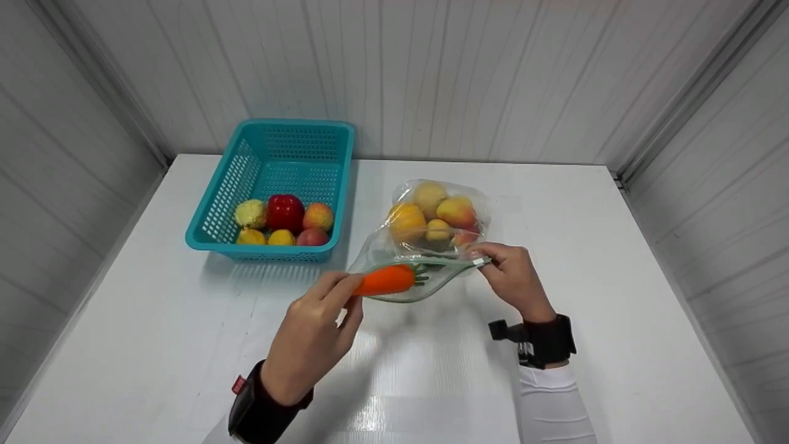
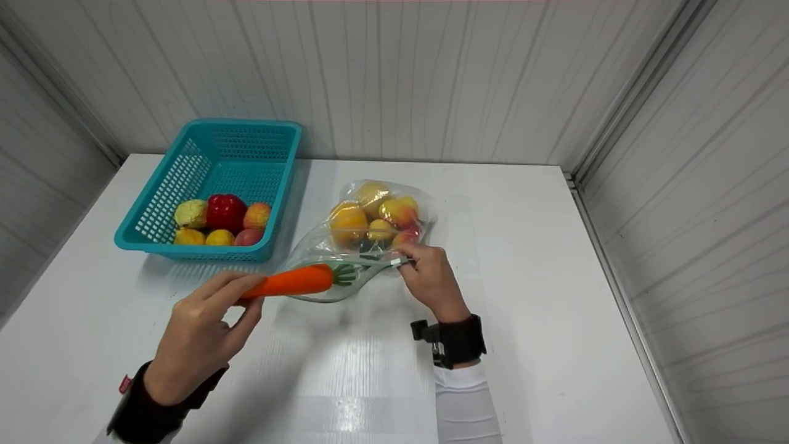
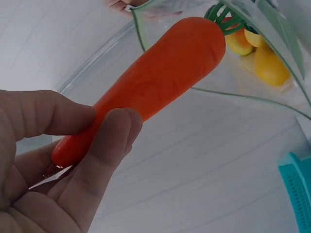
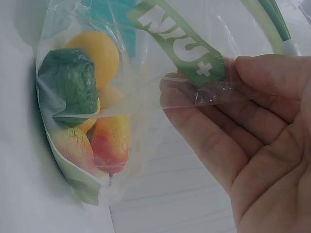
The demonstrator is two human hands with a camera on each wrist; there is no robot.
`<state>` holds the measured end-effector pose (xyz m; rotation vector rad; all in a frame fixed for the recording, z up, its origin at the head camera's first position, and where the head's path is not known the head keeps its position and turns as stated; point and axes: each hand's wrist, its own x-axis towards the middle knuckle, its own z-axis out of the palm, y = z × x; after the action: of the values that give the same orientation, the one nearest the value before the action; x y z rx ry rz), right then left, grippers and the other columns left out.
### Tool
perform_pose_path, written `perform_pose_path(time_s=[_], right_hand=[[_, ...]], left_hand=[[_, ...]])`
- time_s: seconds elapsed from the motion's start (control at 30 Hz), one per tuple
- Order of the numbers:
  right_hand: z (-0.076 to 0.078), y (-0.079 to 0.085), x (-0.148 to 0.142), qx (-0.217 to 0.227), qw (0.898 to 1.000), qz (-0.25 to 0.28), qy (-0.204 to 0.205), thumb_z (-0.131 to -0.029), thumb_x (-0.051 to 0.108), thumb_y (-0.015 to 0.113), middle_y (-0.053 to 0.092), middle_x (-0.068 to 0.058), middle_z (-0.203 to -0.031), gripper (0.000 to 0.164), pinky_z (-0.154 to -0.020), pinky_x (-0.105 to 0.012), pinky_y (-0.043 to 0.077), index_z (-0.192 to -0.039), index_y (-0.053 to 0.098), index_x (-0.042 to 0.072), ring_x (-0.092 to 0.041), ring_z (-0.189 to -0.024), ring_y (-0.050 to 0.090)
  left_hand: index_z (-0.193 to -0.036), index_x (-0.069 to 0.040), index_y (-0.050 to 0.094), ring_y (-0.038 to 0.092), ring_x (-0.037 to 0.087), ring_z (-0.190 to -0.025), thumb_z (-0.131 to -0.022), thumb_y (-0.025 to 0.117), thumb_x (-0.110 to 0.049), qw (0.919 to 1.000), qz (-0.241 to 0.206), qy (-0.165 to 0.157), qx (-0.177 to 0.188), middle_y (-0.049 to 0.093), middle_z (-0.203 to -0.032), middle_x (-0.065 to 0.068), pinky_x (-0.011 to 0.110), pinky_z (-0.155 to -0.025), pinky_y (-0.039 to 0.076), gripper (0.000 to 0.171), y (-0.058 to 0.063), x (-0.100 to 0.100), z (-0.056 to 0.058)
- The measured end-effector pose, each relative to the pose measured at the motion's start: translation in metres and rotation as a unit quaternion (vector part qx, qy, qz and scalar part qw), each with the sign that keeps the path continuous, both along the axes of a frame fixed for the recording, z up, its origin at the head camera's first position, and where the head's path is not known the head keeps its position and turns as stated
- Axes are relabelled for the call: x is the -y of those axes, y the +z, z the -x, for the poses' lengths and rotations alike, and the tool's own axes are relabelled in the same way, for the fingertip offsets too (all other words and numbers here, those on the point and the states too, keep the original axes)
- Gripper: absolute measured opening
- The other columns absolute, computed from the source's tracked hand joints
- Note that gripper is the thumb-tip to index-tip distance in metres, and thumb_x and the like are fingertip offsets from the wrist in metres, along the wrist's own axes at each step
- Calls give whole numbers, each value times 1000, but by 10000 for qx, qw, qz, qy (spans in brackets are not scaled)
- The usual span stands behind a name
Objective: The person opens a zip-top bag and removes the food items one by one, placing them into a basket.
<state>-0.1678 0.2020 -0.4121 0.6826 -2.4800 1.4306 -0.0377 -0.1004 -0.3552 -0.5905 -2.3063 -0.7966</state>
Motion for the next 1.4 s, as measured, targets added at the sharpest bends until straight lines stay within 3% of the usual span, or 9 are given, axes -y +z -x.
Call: perform_pose_path(time_s=[0.2,0.33,0.57,0.73,0.9,1.1,1.27,1.4], right_hand=[[-1,2,1,144,9999,39,-7,-98,2,67,79,-8,-103,16,-79,-18,50,-106,80,5,-10,-94,69],[-1,2,1,132,9999,27,1,-97,2,68,79,-9,-103,15,-78,-17,50,-106,80,4,-7,-91,68],[0,2,1,90,9999,67,38,-97,1,68,78,-9,-102,14,-77,-17,50,-105,80,2,-6,-89,66],[0,2,1,82,9999,70,28,-96,1,69,78,-10,-102,13,-77,-17,50,-104,80,1,-7,-90,67],[0,1,0,67,10000,36,26,-96,2,69,78,-8,-102,13,-77,-17,50,-104,80,1,-8,-90,67],[0,0,0,112,9999,17,-44,-96,1,69,79,-8,-102,15,-77,-17,50,-105,80,3,-10,-91,68],[-1,0,0,225,9997,74,-35,-96,-3,67,79,-7,-103,18,-80,-17,50,-106,80,4,-11,-95,69],[0,1,0,170,9998,55,-33,-96,-5,66,79,-7,-100,19,-77,-17,49,-104,81,4,-9,-89,66]], left_hand=[[-112,0,74,71,15,-84,-79,82,9,9987,-416,176,215,70,-103,9,24,-75,61,35,23,16,-20],[-112,-3,76,72,16,-85,-76,82,11,9969,-755,209,35,72,-103,6,18,-77,58,39,37,28,-27],[-111,0,76,71,15,-88,-76,81,13,9908,-1320,-62,-282,74,-101,10,14,-79,56,37,56,52,-26],[-108,3,76,69,6,-87,-78,79,14,9833,-1789,132,-316,74,-99,13,15,-78,57,32,68,66,-19],[-106,6,76,68,2,-84,-80,78,13,9782,-1972,512,-414,75,-96,15,14,-77,56,27,77,76,0],[-105,8,75,67,-5,-79,-87,75,5,9764,-1929,847,-475,74,-92,16,12,-77,54,18,81,93,42],[-104,9,75,61,-10,-73,-91,69,0,9776,-1739,1170,-206,74,-95,20,10,-73,50,17,78,109,79],[-105,10,75,55,-9,-68,-91,65,0,9761,-1609,1448,214,74,-94,23,13,-68,46,19,72,117,109]])
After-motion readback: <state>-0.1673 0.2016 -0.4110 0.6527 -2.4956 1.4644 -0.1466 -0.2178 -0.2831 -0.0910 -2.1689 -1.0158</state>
